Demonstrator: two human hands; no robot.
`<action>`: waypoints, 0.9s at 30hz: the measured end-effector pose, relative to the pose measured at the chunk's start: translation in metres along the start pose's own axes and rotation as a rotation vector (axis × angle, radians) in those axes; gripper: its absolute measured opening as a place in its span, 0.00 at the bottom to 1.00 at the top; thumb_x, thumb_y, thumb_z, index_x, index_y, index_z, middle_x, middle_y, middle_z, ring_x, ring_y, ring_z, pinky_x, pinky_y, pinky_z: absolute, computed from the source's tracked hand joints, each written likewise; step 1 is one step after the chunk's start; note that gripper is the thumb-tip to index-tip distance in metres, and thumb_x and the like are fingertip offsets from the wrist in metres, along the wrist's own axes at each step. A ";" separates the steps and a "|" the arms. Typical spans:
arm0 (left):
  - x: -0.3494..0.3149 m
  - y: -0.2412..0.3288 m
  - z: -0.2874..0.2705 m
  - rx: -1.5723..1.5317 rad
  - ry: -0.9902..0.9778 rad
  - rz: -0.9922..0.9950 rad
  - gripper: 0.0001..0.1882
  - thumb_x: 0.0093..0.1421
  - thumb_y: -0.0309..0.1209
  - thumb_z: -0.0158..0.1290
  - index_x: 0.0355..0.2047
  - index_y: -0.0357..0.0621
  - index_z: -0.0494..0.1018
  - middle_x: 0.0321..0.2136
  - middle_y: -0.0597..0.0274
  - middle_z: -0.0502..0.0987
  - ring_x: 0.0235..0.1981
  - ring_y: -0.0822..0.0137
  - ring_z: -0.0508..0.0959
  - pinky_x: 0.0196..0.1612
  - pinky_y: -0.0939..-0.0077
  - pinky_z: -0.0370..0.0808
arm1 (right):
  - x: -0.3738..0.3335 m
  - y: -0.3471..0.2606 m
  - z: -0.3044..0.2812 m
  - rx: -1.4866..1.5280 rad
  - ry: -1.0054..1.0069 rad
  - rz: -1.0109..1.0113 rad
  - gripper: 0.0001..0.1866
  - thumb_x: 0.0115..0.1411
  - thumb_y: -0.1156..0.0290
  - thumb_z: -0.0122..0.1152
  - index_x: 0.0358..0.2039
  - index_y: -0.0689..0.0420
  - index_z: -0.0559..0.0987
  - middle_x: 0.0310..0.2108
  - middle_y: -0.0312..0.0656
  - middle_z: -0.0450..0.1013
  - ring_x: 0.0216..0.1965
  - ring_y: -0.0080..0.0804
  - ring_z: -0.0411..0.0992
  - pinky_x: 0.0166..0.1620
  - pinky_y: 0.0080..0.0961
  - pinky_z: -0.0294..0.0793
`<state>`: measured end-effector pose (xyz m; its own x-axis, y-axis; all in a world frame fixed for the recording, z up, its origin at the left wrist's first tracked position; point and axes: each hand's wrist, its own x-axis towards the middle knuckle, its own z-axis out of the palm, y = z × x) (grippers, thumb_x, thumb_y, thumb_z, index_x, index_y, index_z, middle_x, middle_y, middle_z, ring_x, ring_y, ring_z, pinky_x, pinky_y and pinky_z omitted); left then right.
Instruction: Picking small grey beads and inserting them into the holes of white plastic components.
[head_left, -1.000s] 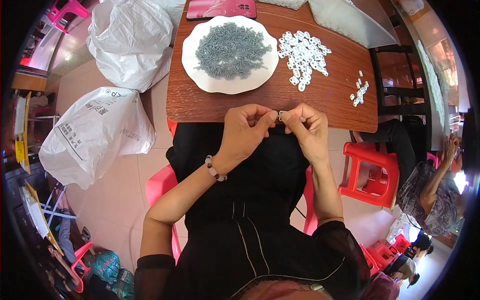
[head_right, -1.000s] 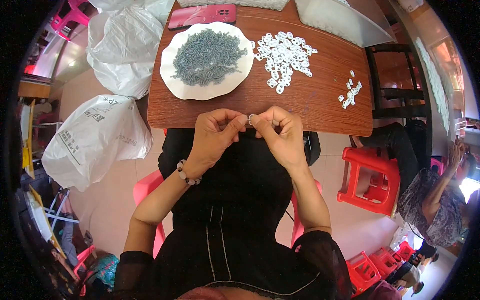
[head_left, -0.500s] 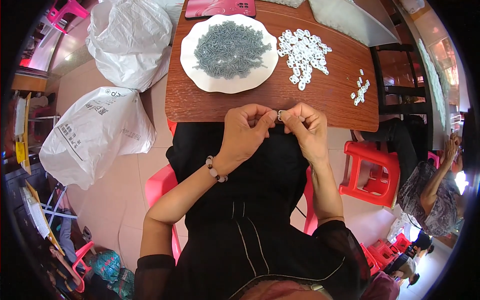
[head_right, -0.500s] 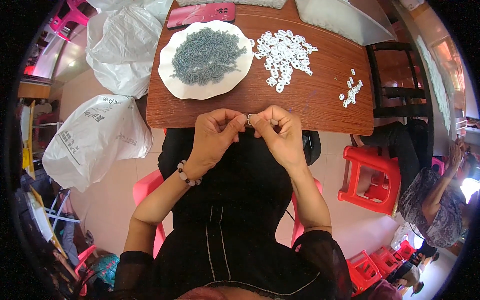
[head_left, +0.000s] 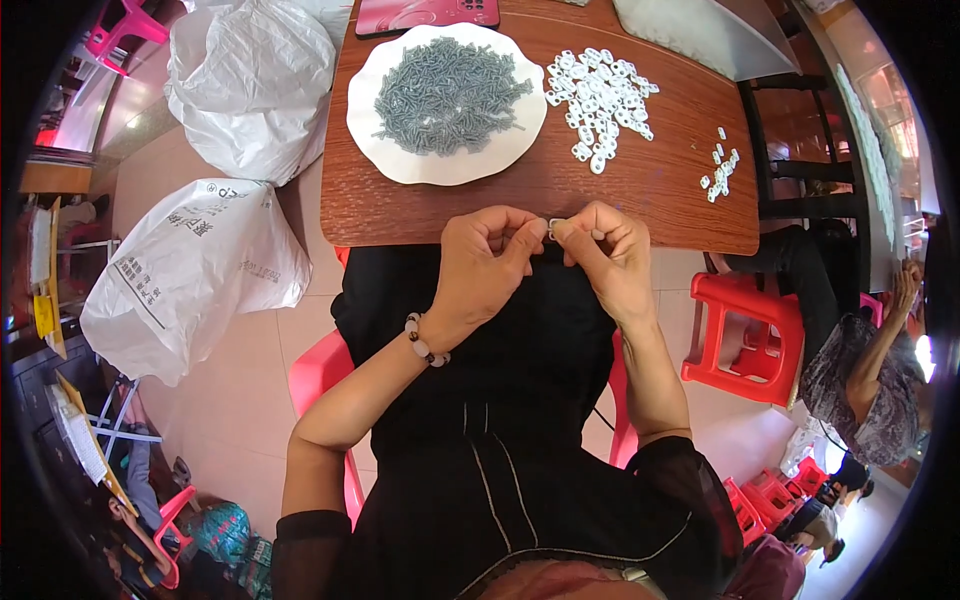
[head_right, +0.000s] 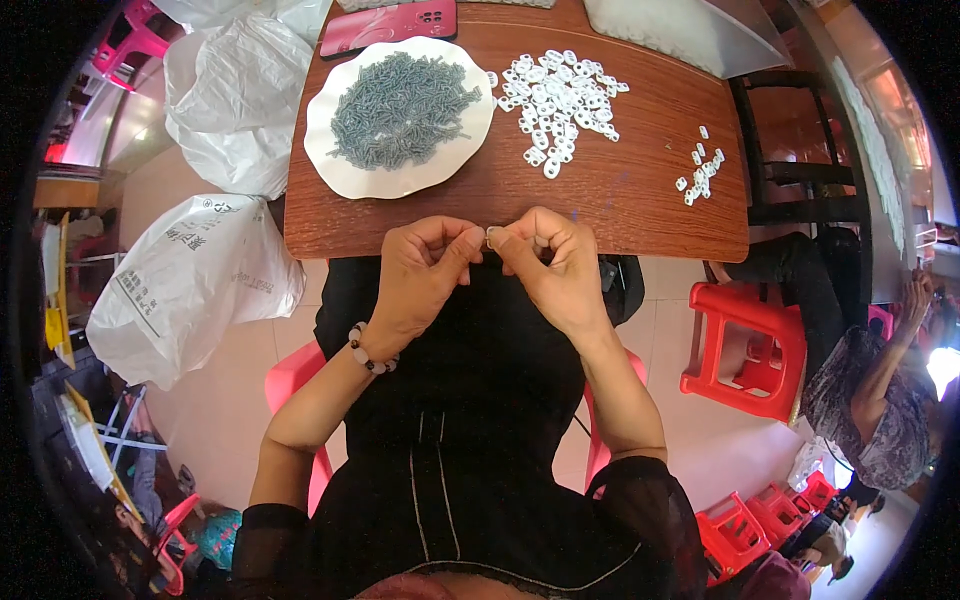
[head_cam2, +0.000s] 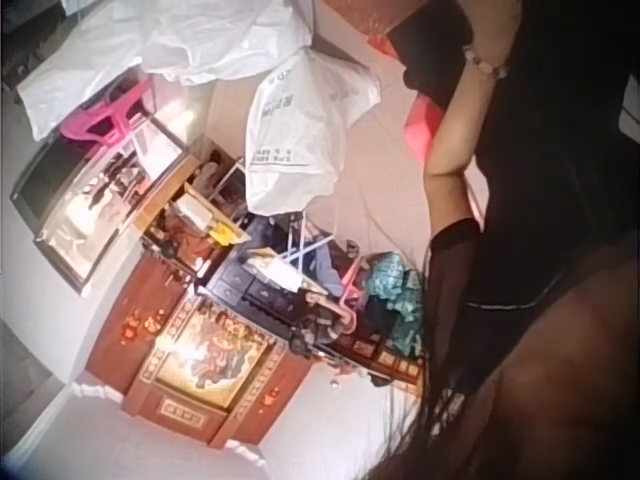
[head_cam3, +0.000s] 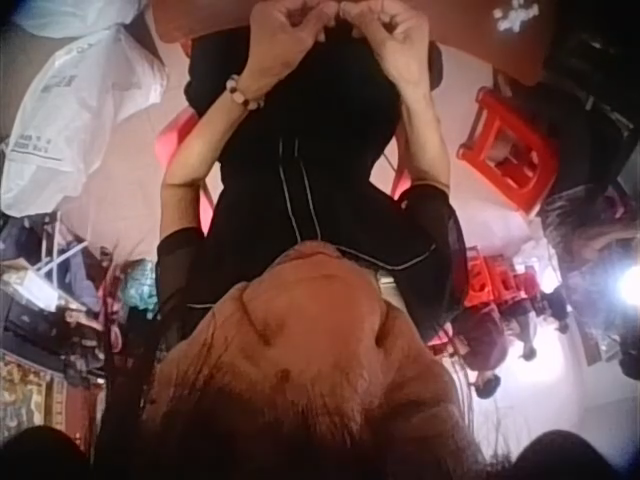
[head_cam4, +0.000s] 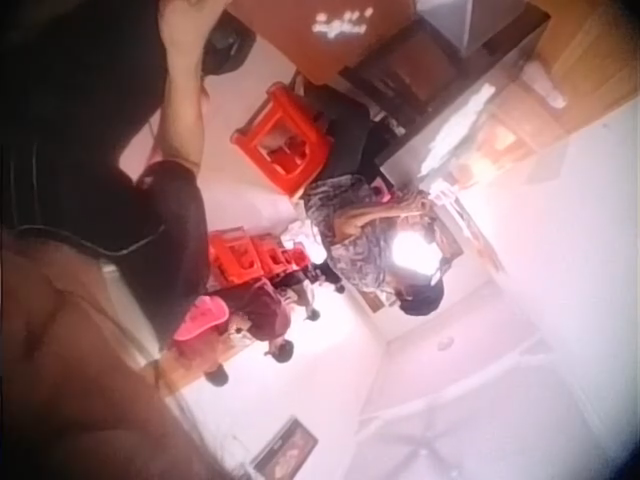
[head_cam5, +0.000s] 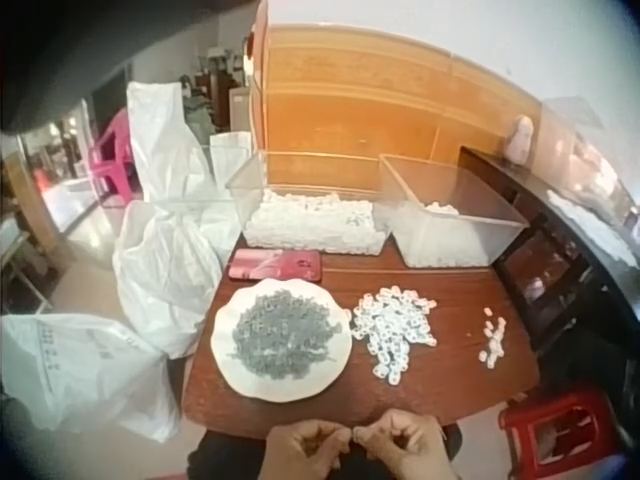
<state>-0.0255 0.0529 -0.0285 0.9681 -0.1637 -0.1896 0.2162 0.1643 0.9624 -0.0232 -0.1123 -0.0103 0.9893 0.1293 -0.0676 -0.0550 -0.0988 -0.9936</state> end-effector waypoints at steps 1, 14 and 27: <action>0.000 -0.001 0.000 -0.033 -0.007 0.005 0.09 0.62 0.31 0.55 0.34 0.36 0.77 0.23 0.67 0.76 0.19 0.82 0.70 0.22 0.89 0.66 | 0.000 -0.001 0.000 0.021 0.010 0.008 0.06 0.59 0.75 0.60 0.25 0.59 0.77 0.16 0.28 0.70 0.17 0.08 0.60 0.21 0.11 0.53; 0.001 0.000 -0.001 -0.062 -0.035 -0.005 0.11 0.63 0.33 0.53 0.35 0.36 0.76 0.25 0.67 0.77 0.19 0.82 0.70 0.20 0.90 0.65 | 0.000 -0.005 -0.001 0.026 0.034 0.030 0.06 0.59 0.75 0.59 0.25 0.60 0.77 0.16 0.29 0.70 0.18 0.08 0.61 0.22 0.11 0.53; 0.001 0.007 0.001 -0.053 -0.017 -0.003 0.12 0.64 0.33 0.53 0.33 0.34 0.77 0.23 0.64 0.78 0.18 0.81 0.71 0.21 0.87 0.66 | 0.000 -0.007 -0.002 0.057 0.055 0.039 0.06 0.60 0.74 0.59 0.26 0.60 0.78 0.17 0.30 0.71 0.19 0.09 0.62 0.24 0.10 0.56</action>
<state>-0.0229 0.0526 -0.0218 0.9653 -0.1803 -0.1890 0.2262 0.2154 0.9500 -0.0230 -0.1134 -0.0033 0.9921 0.0718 -0.1029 -0.0998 -0.0461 -0.9939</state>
